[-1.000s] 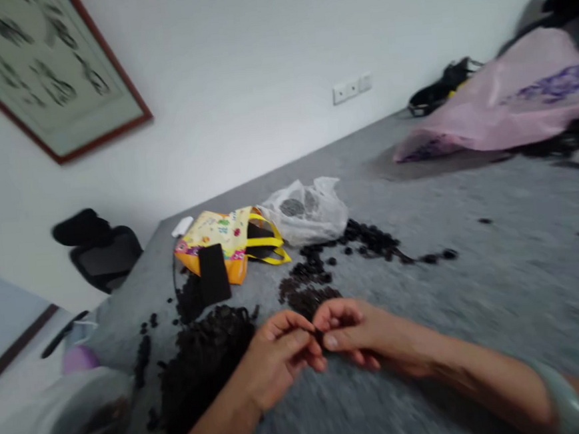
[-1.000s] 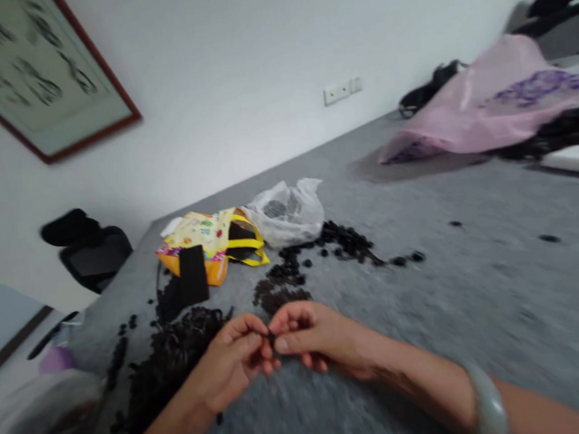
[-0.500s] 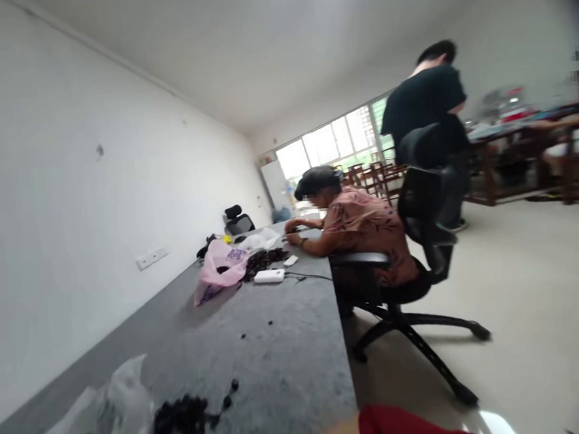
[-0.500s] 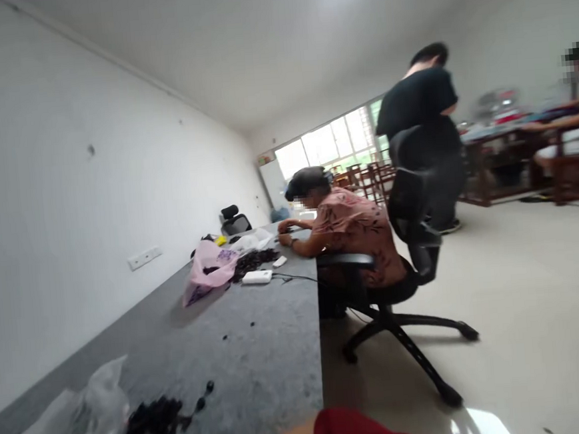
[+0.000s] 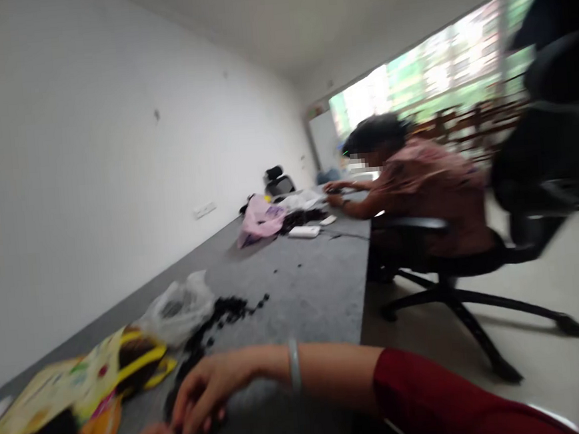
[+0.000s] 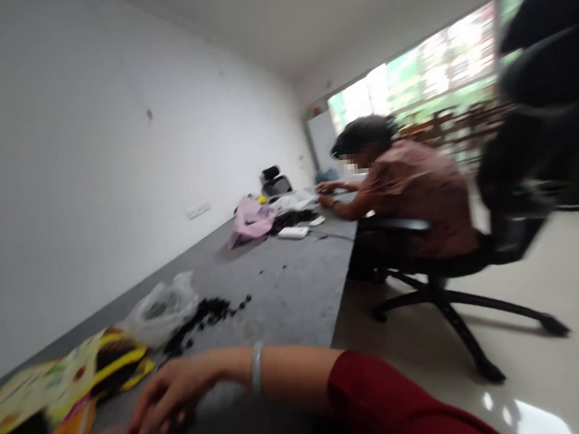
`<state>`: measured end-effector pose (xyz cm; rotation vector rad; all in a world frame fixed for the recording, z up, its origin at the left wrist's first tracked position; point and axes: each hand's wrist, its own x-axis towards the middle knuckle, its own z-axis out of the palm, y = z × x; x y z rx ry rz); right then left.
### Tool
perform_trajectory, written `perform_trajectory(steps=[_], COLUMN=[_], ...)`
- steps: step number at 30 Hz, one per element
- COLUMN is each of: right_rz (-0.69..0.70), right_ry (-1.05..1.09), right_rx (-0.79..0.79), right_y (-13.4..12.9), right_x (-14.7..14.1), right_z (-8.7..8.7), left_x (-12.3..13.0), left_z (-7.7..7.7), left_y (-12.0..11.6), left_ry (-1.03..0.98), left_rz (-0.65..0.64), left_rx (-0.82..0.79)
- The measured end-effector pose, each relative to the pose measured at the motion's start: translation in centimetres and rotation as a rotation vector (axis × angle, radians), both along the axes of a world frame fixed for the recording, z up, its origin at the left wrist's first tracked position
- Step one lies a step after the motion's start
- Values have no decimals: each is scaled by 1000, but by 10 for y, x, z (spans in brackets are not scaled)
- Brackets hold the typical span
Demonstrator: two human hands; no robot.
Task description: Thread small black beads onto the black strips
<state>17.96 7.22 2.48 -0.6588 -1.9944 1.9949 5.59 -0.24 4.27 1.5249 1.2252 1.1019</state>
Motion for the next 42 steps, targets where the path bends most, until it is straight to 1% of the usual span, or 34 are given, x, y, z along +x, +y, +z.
perform_trajectory(steps=[2,3,4,5,7,10,13,17,21,25,29,34,42], right_rz=[-40,-56,-51,-44,-18,-72,-123,-136,-145,-146,-146,-181,-154], right_ry=[103,166,204,239,289,378,436,447,463,491,458,434,430], right_rx=[-16,-4,-6,-15,-20,-53,-121,-234,-346,-408,-407,-384,-297], right_y=[-6,-6,-4,-1,2,0,-4,-4,-5,-7,-8,-12,-11], right_x=[4,6,7,7,1,-9,-13,-13,-18,-20,-18,-17,-16], right_z=[2,2,2,1,-4,-15,-28,-41,-47,-49,-47,-45,-44], left_x=[-31,-41,-47,-50,-52,-53,-55,-56,-55,-56,-59,-60,-59], left_z=[-3,-3,-1,0,2,0,-4,-8,-9,-7,-7,-13,-14], left_y=[-21,-29,-33,-35,-32,-24,-21,-20,-17,-17,-17,-15,-15], left_ry=[-76,-217,-316,-390,-468,-534,-555,-565,-572,-597,-560,-508,-500], left_rz=[114,161,154,157,175,150,97,86,118,118,89,99,109], left_rx=[-93,-128,-168,-182,-211,-253,-271,-310,-358,-380,-404,-403,-394])
